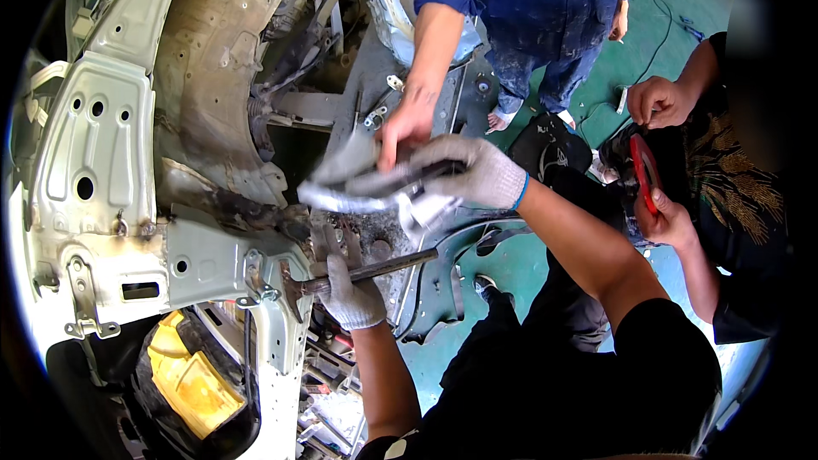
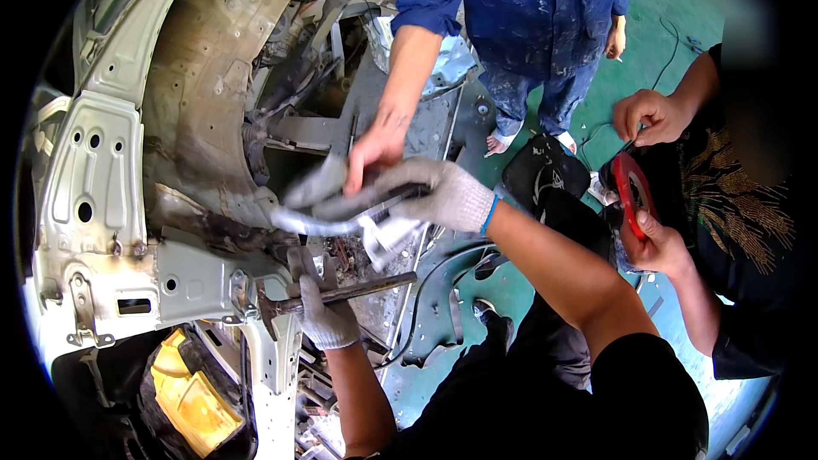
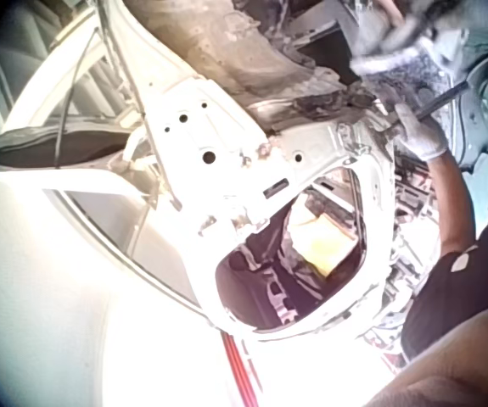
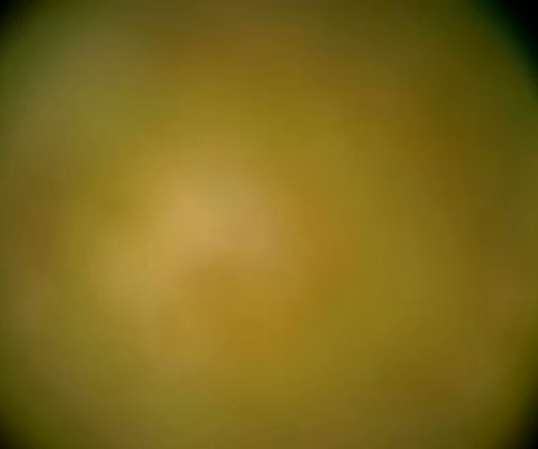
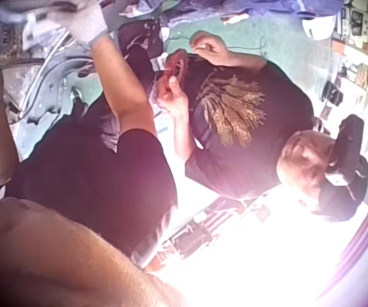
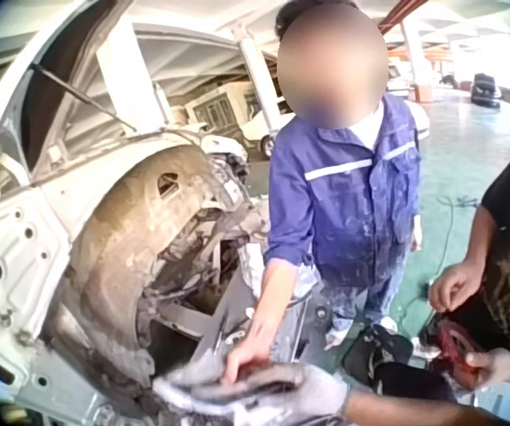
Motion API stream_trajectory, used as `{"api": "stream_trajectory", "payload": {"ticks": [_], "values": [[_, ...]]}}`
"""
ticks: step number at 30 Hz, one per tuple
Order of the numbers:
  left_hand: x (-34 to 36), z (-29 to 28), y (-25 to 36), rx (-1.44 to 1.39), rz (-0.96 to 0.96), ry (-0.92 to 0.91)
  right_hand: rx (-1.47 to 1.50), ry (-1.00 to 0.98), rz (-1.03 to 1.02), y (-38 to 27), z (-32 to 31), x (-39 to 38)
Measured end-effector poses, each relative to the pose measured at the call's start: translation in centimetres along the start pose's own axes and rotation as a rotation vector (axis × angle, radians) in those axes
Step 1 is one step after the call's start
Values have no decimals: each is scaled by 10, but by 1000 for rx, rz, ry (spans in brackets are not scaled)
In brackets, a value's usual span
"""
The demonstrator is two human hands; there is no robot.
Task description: The person works on a car's front frame in a workshop, using a hammer to shape and align a metal panel. They repeatedly position the panel, strike it, and adjust its placement while another person briefly assists with tape.
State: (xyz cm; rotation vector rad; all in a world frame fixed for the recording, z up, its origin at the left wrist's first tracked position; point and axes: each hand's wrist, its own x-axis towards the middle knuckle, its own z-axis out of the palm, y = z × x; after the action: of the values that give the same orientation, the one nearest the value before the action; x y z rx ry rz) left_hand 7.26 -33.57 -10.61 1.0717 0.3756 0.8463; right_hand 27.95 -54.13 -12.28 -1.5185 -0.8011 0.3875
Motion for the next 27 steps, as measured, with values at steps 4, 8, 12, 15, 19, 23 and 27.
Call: {"api": "stream_trajectory", "payload": {"ticks": [4, 8, 12, 15, 19, 23, 27], "values": [[-8, -22, -6, 97, -180, -37, 498, 386, 34, 1, -3, 10], [-27, -37, -17, 86, -318, 32, 567, 641, 330, 8, -10, 14], [-33, -40, -31, 90, -358, 83, 527, 257, 432, 20, 4, 8], [-27, -34, -38, 76, -327, 41, -75, -227, 336, 24, 37, -4], [-19, -15, -44, 111, -294, -18, -150, -629, 107, 15, 86, -32], [-13, -4, -47, 392, -135, -176, -238, -638, 335, 9, 96, -39], [-9, -23, -32, 722, -193, -323, -253, -510, 405, 15, 89, -26]]}}
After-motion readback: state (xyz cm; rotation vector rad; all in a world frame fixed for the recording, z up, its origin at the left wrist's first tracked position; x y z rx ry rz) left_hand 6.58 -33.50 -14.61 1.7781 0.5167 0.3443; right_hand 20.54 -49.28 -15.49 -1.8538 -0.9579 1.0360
